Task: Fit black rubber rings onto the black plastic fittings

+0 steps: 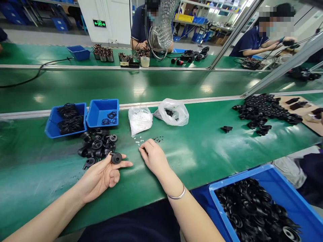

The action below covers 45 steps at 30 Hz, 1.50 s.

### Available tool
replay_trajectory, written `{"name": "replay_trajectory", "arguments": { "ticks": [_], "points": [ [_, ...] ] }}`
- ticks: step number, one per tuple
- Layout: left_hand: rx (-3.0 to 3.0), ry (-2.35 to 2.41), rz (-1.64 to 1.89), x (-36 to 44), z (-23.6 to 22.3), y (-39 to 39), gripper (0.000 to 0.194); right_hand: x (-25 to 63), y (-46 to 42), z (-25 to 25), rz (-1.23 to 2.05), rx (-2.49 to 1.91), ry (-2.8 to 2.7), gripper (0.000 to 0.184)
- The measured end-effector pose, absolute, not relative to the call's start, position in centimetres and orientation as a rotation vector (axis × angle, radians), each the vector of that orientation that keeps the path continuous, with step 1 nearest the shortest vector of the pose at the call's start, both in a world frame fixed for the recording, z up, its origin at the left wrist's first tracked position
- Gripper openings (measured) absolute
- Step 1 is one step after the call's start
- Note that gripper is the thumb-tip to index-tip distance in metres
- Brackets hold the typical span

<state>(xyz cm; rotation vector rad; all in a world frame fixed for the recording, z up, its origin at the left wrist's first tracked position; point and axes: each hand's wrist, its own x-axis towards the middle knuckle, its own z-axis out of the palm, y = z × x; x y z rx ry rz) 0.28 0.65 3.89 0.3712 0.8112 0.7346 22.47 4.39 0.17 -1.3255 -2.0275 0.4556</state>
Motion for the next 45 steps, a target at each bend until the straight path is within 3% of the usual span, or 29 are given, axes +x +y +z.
{"name": "replay_trajectory", "arguments": {
  "ticks": [8,15,20,38,45],
  "points": [
    [0.423,0.820,0.799,0.2,3.9,0.6,0.029,22.8,4.5,0.1,0.517,-1.286,-2.004,0.016],
    [0.432,0.848,0.824,0.3,4.4,0.7,0.041,22.8,4.5,0.1,0.508,-1.293,-2.013,0.012],
    [0.391,0.869,0.821,0.3,4.0,0.8,0.030,22.9,4.5,-0.1,0.495,-1.293,-2.012,0.011],
    [0.280,0.865,0.744,0.1,3.6,0.9,0.036,23.1,3.8,0.2,0.400,-1.309,-2.150,0.007],
    [0.404,0.852,0.761,0.1,4.0,0.5,0.028,23.9,2.5,0.4,0.425,-1.307,-2.086,0.010]
  ]
}}
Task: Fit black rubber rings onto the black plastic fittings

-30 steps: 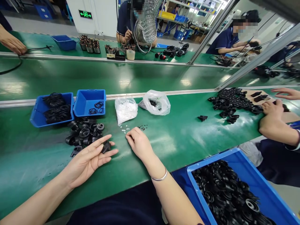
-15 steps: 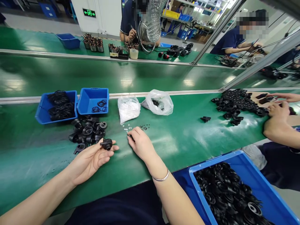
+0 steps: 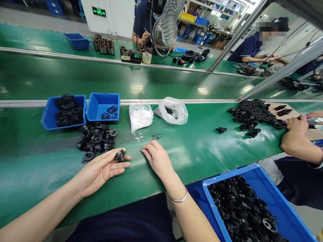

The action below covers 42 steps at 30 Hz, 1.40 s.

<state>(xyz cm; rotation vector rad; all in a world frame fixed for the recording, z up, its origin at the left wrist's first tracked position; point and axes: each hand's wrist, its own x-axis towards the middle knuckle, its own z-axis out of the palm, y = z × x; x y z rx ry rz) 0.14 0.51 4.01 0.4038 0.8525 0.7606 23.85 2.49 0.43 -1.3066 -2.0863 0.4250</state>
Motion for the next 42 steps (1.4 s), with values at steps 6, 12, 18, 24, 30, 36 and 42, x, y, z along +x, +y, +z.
{"name": "replay_trajectory", "arguments": {
  "ticks": [6,12,18,24,30,36,42],
  "points": [
    [0.656,0.859,0.717,0.1,3.4,0.2,0.038,24.4,1.8,0.5,0.476,-1.306,-2.039,0.012],
    [0.949,0.905,0.707,0.3,1.7,0.0,0.043,24.3,2.0,0.7,0.531,-1.406,-1.993,0.010],
    [1.083,0.918,0.699,0.3,0.5,-0.1,0.043,24.6,2.4,0.9,0.584,-1.389,-2.053,0.011],
    [1.173,0.969,0.684,0.3,0.8,-0.5,0.044,23.5,1.4,1.5,0.478,-1.270,-2.067,0.012],
    [1.487,1.188,0.691,0.3,1.9,-0.4,0.041,19.4,-1.1,1.4,0.313,-1.115,-2.086,0.010],
    [1.599,1.199,0.724,0.2,1.6,-0.6,0.042,18.0,-1.4,0.8,0.057,-1.107,-2.186,0.014],
    [1.655,1.177,0.700,0.2,1.4,-0.8,0.043,18.2,-1.4,1.4,0.026,-1.037,-2.334,0.016]
  ]
}}
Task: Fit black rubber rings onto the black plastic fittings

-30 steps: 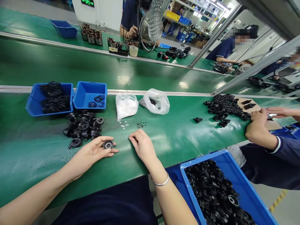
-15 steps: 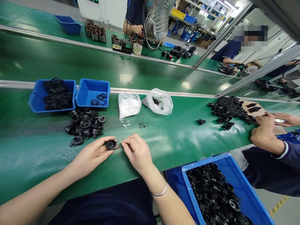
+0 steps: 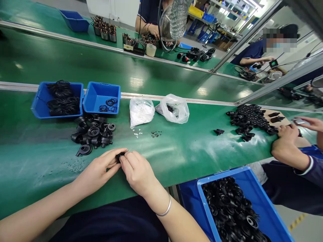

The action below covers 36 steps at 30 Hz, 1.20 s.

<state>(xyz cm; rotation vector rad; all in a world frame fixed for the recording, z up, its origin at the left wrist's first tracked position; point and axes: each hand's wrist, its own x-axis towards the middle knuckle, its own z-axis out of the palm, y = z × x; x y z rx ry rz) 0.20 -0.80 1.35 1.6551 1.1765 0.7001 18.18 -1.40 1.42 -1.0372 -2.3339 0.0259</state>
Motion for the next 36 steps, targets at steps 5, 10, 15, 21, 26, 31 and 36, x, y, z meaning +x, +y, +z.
{"name": "replay_trajectory", "arguments": {
  "ticks": [5,10,15,21,26,31,36],
  "points": [
    [1.590,1.177,0.743,0.3,1.5,-0.8,0.040,17.9,-1.5,1.3,0.095,-1.103,-2.329,0.020],
    [1.350,1.125,0.702,0.8,1.3,-1.0,0.043,21.0,-0.3,1.4,0.299,-1.178,-2.080,0.014],
    [1.160,1.071,0.648,1.0,0.9,-0.8,0.050,25.9,2.5,0.7,0.160,-1.610,-1.867,0.015],
    [1.186,1.055,0.632,1.0,0.7,-0.8,0.048,26.3,4.2,-0.4,0.157,-1.630,-1.922,0.013],
    [1.127,1.043,0.652,0.8,0.9,-0.9,0.050,26.3,4.7,-0.2,0.174,-1.615,-1.937,0.015],
    [1.075,1.027,0.679,0.8,0.9,-0.7,0.047,25.5,3.3,0.8,0.242,-1.555,-1.922,0.014],
    [1.155,1.063,0.671,0.8,0.8,-0.6,0.046,21.2,0.5,1.9,0.537,-1.213,-1.948,0.006]
  ]
}}
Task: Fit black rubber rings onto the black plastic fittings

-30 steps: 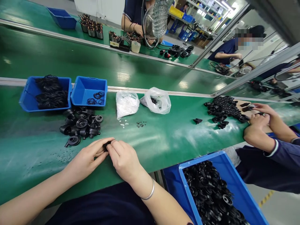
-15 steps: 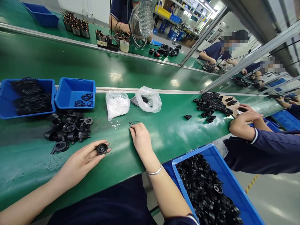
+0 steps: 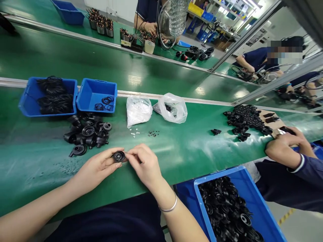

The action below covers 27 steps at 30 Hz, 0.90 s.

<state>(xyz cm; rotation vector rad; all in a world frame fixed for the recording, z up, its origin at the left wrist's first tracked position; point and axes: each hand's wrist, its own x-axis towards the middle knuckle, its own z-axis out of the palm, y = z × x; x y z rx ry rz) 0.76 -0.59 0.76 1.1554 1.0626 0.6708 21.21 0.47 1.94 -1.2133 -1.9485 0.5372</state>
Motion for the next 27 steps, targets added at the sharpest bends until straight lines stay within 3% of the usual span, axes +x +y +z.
{"name": "replay_trajectory", "arguments": {
  "ticks": [12,20,27],
  "points": [
    [1.413,1.177,0.616,0.8,1.5,-0.5,0.042,19.9,0.0,1.8,0.482,-1.081,-2.229,0.011],
    [1.499,1.189,0.556,0.9,1.4,-0.4,0.045,20.3,-2.0,0.4,0.443,-1.043,-2.285,0.049],
    [1.500,1.181,0.543,0.9,1.5,-0.4,0.045,20.5,-2.3,-0.3,0.443,-1.015,-2.293,0.062]
  ]
}}
